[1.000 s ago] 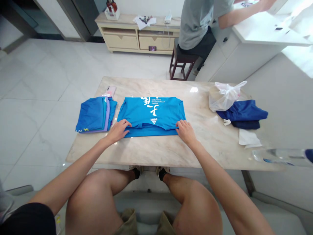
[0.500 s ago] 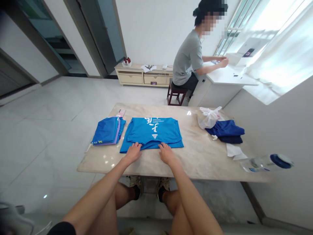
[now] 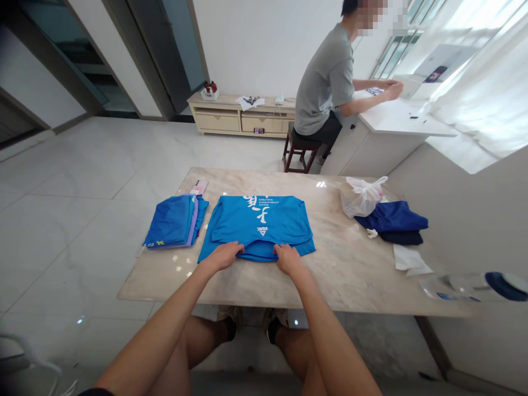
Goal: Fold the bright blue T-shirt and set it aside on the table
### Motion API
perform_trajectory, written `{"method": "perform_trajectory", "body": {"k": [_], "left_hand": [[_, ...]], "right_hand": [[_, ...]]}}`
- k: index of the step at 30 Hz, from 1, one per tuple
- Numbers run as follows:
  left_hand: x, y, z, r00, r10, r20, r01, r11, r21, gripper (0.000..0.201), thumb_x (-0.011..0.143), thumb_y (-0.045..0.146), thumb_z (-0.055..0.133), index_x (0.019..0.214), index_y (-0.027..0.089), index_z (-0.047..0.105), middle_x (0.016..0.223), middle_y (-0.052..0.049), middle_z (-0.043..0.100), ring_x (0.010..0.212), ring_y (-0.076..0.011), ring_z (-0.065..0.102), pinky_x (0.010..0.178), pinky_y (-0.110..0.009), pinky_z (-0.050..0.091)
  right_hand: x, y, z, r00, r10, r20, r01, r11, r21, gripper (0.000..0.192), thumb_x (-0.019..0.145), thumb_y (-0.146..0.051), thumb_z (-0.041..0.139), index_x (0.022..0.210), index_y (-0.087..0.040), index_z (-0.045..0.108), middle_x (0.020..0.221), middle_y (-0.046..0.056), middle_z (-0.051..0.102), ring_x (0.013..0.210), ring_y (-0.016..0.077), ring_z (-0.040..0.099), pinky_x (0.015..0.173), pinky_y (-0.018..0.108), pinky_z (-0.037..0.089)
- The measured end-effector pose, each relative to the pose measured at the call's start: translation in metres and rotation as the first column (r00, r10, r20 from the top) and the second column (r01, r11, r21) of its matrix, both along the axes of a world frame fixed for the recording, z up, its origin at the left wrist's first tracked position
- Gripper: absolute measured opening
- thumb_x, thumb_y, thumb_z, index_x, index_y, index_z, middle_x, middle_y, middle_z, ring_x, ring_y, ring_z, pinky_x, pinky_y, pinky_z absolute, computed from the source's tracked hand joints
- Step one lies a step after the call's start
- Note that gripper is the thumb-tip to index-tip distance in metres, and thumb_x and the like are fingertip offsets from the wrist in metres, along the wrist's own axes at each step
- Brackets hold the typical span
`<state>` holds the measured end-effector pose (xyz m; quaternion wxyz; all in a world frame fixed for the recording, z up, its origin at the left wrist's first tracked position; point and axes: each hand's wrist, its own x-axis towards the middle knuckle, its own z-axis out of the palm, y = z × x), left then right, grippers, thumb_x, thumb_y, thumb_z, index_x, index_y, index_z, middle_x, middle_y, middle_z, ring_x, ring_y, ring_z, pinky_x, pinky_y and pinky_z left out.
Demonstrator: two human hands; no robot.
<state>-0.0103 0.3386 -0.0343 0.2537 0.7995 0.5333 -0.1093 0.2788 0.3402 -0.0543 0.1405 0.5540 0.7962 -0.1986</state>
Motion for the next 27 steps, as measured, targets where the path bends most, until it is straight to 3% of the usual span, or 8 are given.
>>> {"method": "perform_trajectory", "body": {"k": [4,8,12,14,17,21,24,27], "left_hand": [[-0.001,0.0,0.001,1.0,0.009,-0.006,-0.009,0.996,-0.09,0.041,0.098,0.004,0.047,0.12,0.026,0.074,0.128,-0.01,0.076,0.113,-0.0274,0.074,0.088,-0.034,0.052],[-0.006,-0.001,0.004,0.996,0.039,-0.079,-0.05,0.988,-0.143,0.034,0.093,0.007,0.063,0.12,0.026,0.072,0.129,-0.009,0.077,0.114,-0.0284,0.074,0.085,-0.033,0.052],[-0.021,0.0,0.012,0.975,0.136,-0.178,-0.162,0.976,-0.144,0.032,0.087,0.023,0.084,0.117,0.023,0.071,0.13,-0.011,0.077,0.117,-0.0305,0.074,0.083,-0.032,0.051],[-0.03,0.001,0.013,0.967,0.191,-0.167,-0.216,0.965,-0.149,0.023,0.092,0.034,0.083,0.109,0.023,0.072,0.122,-0.01,0.08,0.113,-0.0295,0.075,0.082,-0.032,0.05],[-0.041,0.003,0.008,0.943,0.33,-0.044,-0.332,0.943,-0.034,0.017,0.104,0.04,0.07,0.103,0.024,0.07,0.115,-0.009,0.082,0.112,-0.0282,0.075,0.085,-0.032,0.05],[-0.04,0.008,-0.008,0.827,0.552,0.106,-0.561,0.823,0.085,0.025,0.108,0.045,0.062,0.117,0.022,0.066,0.115,-0.013,0.082,0.113,-0.031,0.077,0.089,-0.035,0.055],[-0.031,0.016,-0.021,0.647,0.728,0.227,-0.735,0.674,-0.065,0.041,0.112,0.048,0.055,0.138,0.017,0.056,0.11,-0.015,0.082,0.096,-0.0271,0.083,0.084,-0.034,0.059],[-0.022,0.023,-0.025,0.458,0.836,0.303,-0.791,0.538,-0.29,0.051,0.114,0.045,0.05,0.155,0.015,0.043,0.115,-0.015,0.081,0.081,-0.0216,0.083,0.072,-0.029,0.06]], "right_hand": [[0.02,0.0,0.011,0.998,-0.002,0.062,0.007,0.997,-0.071,0.029,0.092,-0.016,0.07,0.12,-0.019,0.076,0.133,0.016,0.07,0.129,0.033,0.064,0.095,0.036,0.049],[0.051,-0.001,0.014,0.99,-0.096,0.106,0.105,0.99,-0.091,0.032,0.094,-0.016,0.07,0.125,-0.019,0.076,0.138,0.017,0.069,0.13,0.0328,0.066,0.096,0.037,0.052],[0.087,-0.004,0.012,0.938,-0.262,0.225,0.305,0.934,-0.188,0.038,0.092,-0.016,0.072,0.13,-0.017,0.077,0.135,0.018,0.075,0.122,0.0306,0.073,0.096,0.036,0.055],[0.1,-0.005,0.011,0.916,-0.299,0.267,0.358,0.909,-0.214,0.034,0.094,-0.017,0.068,0.126,-0.014,0.079,0.129,0.02,0.078,0.117,0.0313,0.076,0.095,0.036,0.056],[0.106,-0.005,0.011,0.894,-0.387,0.226,0.42,0.9,-0.12,0.036,0.105,-0.026,0.056,0.13,-0.012,0.077,0.131,0.025,0.077,0.118,0.0338,0.077,0.094,0.039,0.056],[0.091,0.002,0.006,0.855,-0.516,-0.04,0.518,0.852,0.071,0.032,0.11,-0.033,0.053,0.131,-0.018,0.072,0.128,0.018,0.079,0.121,0.0317,0.075,0.092,0.036,0.054],[0.072,0.012,-0.003,0.783,-0.582,-0.219,0.609,0.789,0.08,0.036,0.11,-0.034,0.052,0.14,-0.019,0.065,0.122,0.014,0.081,0.118,0.029,0.076,0.089,0.033,0.053],[0.058,0.023,-0.013,0.668,-0.647,-0.367,0.698,0.716,0.011,0.043,0.108,-0.031,0.052,0.147,-0.017,0.059,0.114,0.012,0.082,0.115,0.0279,0.077,0.092,0.033,0.055]]}}
